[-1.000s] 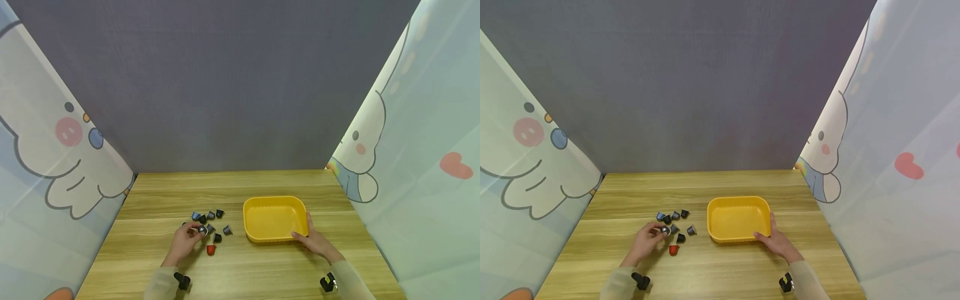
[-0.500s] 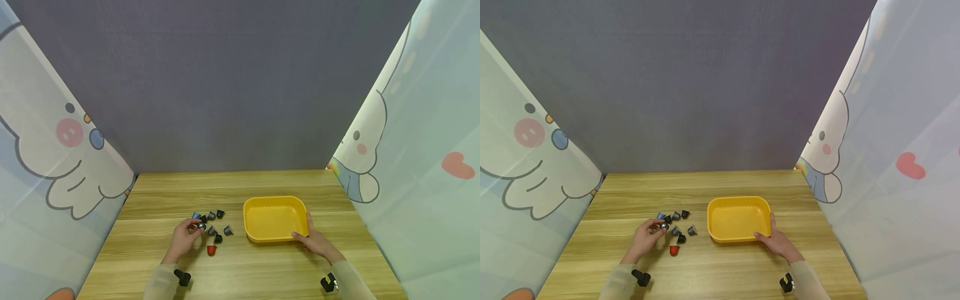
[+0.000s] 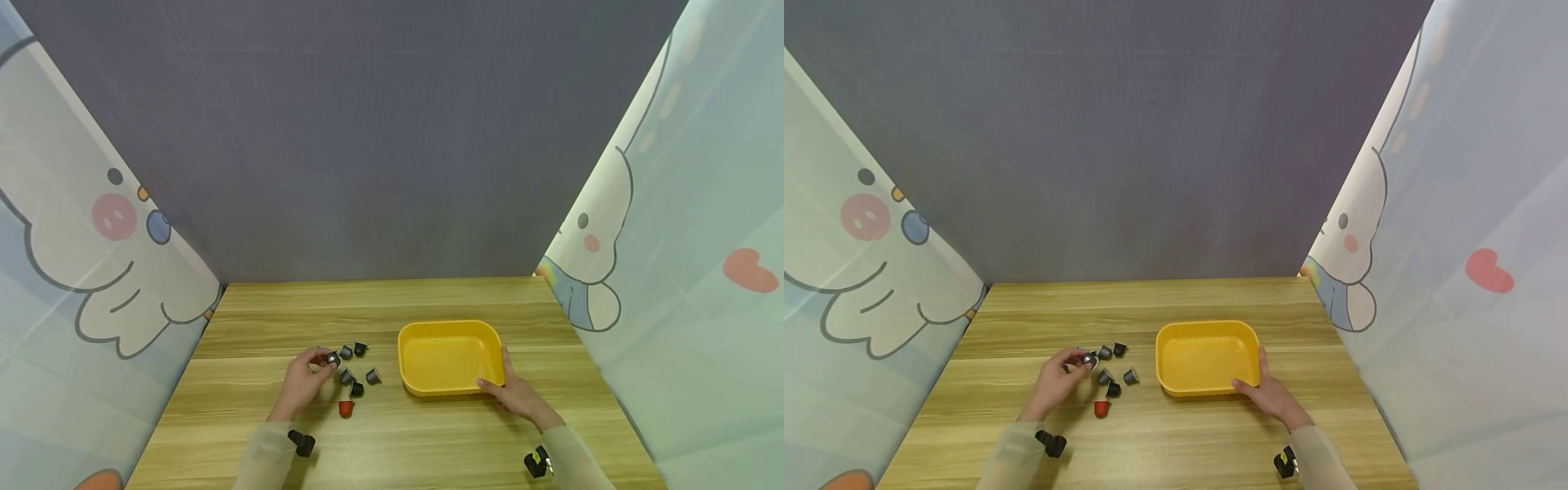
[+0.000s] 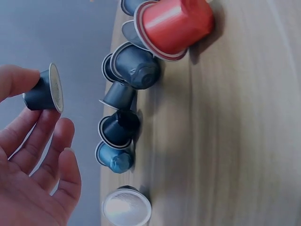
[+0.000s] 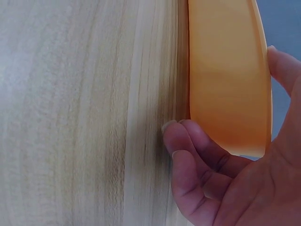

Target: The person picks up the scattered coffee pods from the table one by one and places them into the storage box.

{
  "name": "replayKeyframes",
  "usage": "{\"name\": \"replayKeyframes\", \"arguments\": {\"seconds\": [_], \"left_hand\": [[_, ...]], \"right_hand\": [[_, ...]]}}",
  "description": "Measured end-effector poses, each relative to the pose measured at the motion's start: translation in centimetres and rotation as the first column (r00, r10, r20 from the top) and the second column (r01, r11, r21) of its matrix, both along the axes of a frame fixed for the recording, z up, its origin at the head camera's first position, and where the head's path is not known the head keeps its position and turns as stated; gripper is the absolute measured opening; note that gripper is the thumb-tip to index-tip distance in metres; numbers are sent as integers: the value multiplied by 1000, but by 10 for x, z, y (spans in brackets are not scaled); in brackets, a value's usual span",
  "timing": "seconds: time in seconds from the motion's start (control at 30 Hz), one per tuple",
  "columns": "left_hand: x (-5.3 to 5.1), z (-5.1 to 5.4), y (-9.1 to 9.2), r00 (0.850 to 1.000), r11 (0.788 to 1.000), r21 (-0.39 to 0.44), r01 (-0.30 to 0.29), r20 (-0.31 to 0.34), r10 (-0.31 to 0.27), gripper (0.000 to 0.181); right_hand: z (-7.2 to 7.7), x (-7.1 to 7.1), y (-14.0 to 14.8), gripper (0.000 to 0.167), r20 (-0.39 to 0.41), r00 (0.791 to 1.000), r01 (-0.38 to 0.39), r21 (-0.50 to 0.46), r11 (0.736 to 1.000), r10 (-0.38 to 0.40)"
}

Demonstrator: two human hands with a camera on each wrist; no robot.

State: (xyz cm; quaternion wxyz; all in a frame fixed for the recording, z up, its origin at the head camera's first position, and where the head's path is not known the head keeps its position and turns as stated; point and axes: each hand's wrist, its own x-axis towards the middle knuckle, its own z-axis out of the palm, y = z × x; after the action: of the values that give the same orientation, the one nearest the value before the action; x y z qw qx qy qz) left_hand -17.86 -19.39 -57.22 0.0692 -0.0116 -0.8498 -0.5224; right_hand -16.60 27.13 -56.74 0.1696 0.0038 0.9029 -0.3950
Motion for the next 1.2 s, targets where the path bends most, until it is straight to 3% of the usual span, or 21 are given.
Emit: {"name": "replayKeyframes", "arguments": {"seconds": [0.2,0.7,1.07,1.2], "left_hand": [[-7,5,1,1000,1000,-26,1,-22,-1,25],[-18,20,10,1000,999,-46,26,16,-25,25],[-31,36,24,995,995,-57,88,-45,-90,24],[-36,36,30,994,993,-67,98,-48,-101,24]], "right_hand": [[1,0,0,109,12,1000,-6,-12,1000,6],[0,-2,1,110,22,1000,-4,-12,1000,4],[-1,-3,2,110,25,1000,-5,-1,1000,5],[-1,-4,2,111,28,1000,-3,-4,1000,3]]}}
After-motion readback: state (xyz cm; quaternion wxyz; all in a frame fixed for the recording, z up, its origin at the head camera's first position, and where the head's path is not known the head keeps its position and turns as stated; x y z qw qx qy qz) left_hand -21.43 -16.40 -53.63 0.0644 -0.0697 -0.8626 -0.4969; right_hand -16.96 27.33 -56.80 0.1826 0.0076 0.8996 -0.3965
